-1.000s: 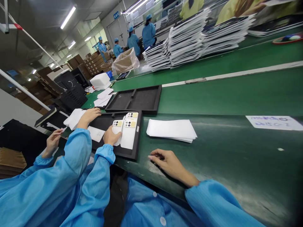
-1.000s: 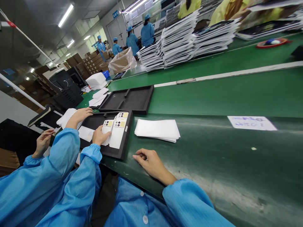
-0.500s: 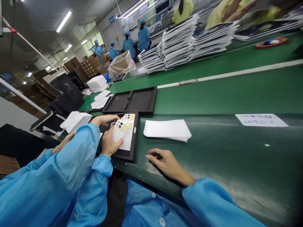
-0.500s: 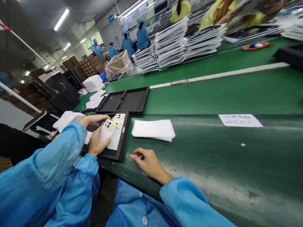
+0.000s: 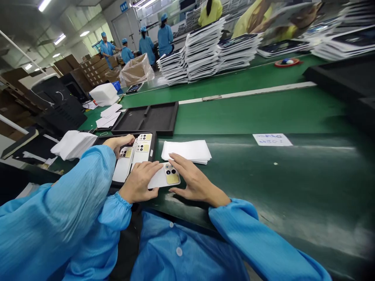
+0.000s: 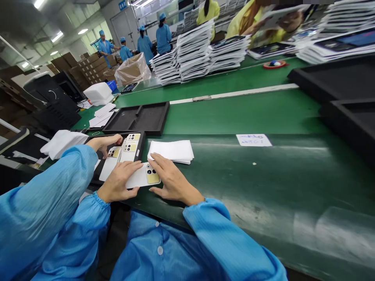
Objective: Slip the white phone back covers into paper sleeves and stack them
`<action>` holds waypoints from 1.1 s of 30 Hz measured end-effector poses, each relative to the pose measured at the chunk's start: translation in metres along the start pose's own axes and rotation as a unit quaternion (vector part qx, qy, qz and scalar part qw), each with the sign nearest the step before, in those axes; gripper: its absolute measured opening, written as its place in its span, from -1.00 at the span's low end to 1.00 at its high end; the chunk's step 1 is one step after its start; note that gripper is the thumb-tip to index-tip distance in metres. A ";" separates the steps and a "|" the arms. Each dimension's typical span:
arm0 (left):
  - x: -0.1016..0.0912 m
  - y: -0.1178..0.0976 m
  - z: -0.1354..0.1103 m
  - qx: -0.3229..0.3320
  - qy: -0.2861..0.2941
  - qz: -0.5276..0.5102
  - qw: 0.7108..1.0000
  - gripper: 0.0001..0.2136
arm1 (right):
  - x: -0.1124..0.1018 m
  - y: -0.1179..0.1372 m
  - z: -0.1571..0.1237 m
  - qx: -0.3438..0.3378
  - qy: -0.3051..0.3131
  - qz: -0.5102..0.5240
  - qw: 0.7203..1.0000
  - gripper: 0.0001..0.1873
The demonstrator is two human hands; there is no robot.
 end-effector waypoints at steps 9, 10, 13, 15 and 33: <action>0.006 -0.015 0.009 0.045 -0.007 0.026 0.999 -0.39 | -0.011 -0.022 -0.024 0.041 0.018 -0.027 0.999 -0.29; -0.001 -0.014 0.010 0.043 -0.051 0.029 0.997 -0.43 | -0.019 -0.034 -0.030 0.067 0.007 -0.043 0.997 -0.30; -0.018 -0.002 0.016 -0.001 -0.184 0.025 0.983 -0.62 | -0.049 -0.082 -0.054 0.218 -0.056 -0.094 0.970 -0.29; -0.013 0.004 0.030 -0.008 -0.197 0.004 0.980 -0.75 | -0.069 -0.109 -0.073 0.334 -0.110 -0.115 0.929 -0.24; 0.091 0.001 0.126 0.003 0.096 0.061 0.994 -0.73 | -0.067 -0.134 -0.104 0.457 -0.117 -0.158 0.867 -0.11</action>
Point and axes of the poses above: each hand's wrist, its own z-axis towards the middle knuckle, its own x-axis out of the palm, y = z × x, the point moved 7 cm from there along z, towards the middle knuckle, and after that the axes turned 14 degrees about -z, right-handed, at the moved point
